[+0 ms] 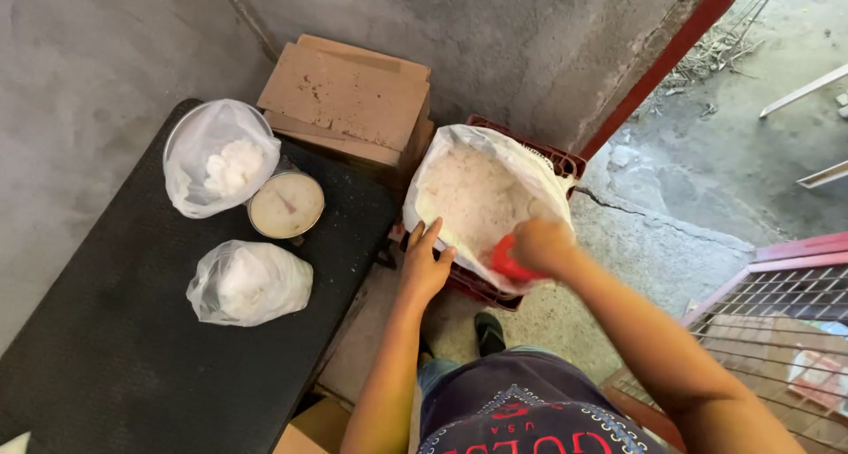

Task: Scooping white powder from a large sack into small plastic bags, weighing them on a scale, and tying them.

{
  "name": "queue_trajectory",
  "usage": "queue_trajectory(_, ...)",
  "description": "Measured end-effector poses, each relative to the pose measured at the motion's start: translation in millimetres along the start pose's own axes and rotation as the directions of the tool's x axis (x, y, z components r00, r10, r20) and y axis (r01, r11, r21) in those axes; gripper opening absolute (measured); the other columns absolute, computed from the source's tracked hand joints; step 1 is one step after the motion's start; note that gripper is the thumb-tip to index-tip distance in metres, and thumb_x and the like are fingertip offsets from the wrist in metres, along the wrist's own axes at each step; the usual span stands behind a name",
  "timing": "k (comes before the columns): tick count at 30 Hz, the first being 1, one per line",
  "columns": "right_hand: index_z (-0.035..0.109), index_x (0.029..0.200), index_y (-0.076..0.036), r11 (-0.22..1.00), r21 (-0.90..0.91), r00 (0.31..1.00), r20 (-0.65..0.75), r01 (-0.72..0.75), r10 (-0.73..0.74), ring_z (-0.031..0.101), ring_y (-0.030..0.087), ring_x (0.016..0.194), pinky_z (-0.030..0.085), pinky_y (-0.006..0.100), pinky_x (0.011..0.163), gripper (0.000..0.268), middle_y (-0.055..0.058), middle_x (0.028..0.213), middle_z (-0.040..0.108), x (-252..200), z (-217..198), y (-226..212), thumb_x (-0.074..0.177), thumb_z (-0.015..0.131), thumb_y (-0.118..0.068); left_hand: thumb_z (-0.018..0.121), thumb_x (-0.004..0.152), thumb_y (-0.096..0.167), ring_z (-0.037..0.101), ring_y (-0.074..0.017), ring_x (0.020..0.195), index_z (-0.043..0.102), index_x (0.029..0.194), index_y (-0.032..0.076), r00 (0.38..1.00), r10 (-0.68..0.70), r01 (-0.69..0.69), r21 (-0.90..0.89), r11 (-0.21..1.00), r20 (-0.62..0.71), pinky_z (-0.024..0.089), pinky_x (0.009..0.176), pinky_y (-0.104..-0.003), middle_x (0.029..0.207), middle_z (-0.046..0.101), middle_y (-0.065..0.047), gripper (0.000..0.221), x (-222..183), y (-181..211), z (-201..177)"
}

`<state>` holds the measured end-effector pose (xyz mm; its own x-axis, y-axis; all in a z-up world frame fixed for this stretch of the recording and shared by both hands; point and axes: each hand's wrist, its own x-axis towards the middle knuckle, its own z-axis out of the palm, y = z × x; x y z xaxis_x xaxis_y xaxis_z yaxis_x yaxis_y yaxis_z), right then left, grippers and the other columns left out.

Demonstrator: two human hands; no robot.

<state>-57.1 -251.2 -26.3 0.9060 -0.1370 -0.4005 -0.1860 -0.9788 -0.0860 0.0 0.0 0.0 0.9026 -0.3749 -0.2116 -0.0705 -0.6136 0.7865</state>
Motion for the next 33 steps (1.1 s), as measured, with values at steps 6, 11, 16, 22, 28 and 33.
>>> queue_trajectory(6,0.082,0.096,-0.01,0.938,0.344,0.998,-0.016,-0.048,0.057,0.074,0.034,0.092,0.058,0.045,0.085,0.037,0.017,0.096,0.077,17.5,10.6,18.4,0.085,0.066,-0.042,0.072,0.091,0.021,0.035,-0.0352,0.15,0.05,0.151,0.022,1.0,-0.012,0.012,-0.032,0.999,-0.015,0.038,0.116,-0.043,0.164,0.03,-0.018,0.063,1.1,3.7,3.0)
queue_trajectory(11,0.079,0.097,-0.009,0.857,0.511,0.991,-0.066,-0.066,0.116,0.075,0.034,0.087,0.06,0.045,0.083,0.033,0.019,0.094,0.076,-10.3,-25.4,5.4,0.086,0.066,-0.037,0.073,0.091,0.021,0.038,-0.0358,0.148,0.053,0.149,0.025,0.995,0.026,-0.029,-0.031,0.999,-0.091,0.039,0.116,-0.043,0.162,0.036,-0.018,0.062,0.2,8.3,0.9)
queue_trajectory(16,0.079,0.097,-0.01,0.978,0.173,0.987,-0.134,0.116,-0.093,0.071,0.035,0.092,0.056,0.05,0.077,0.035,0.014,0.099,0.075,6.0,3.2,-9.2,0.082,0.07,-0.041,0.072,0.091,0.021,0.036,-0.0359,0.148,0.052,0.15,0.028,0.997,-0.046,0.042,-0.07,0.997,-0.068,0.039,0.113,-0.044,0.163,0.034,-0.018,0.062,-4.6,23.9,1.3)
queue_trajectory(22,0.076,0.106,-0.016,0.593,0.752,0.955,0.176,-0.287,0.24,0.08,0.037,0.081,0.066,0.048,0.073,0.038,0.017,0.09,0.08,-12.4,-44.6,-12.2,0.096,0.054,-0.045,0.072,0.091,0.021,0.038,-0.0359,0.148,0.053,0.149,0.022,0.991,0.022,-0.033,-0.081,0.996,-0.134,0.038,0.115,-0.044,0.162,0.037,-0.018,0.062,-12.9,5.9,5.2)
queue_trajectory(28,0.076,0.087,-0.009,0.998,-0.007,0.988,-0.134,0.069,-0.07,0.074,0.033,0.083,0.06,0.048,0.07,0.026,0.016,0.088,0.073,-21.1,-26.9,2.8,0.081,0.072,-0.033,0.072,0.09,0.021,0.036,-0.035,0.148,0.052,0.148,0.015,0.992,-0.016,0.009,-0.061,0.998,-0.123,0.038,0.114,-0.043,0.162,0.036,-0.017,0.062,-12.9,6.7,3.9)
queue_trajectory(33,0.066,0.089,-0.006,0.992,0.123,0.939,-0.341,-0.001,0.043,0.072,0.037,0.071,0.057,0.049,0.064,0.039,0.016,0.075,0.072,-40.5,-37.8,-6.9,0.086,0.072,-0.045,0.073,0.092,0.022,0.039,-0.0349,0.149,0.048,0.15,0.012,0.993,0.023,-0.029,-0.052,0.998,-0.118,0.037,0.118,-0.043,0.163,0.038,-0.016,0.064,-9.5,7.0,6.3)
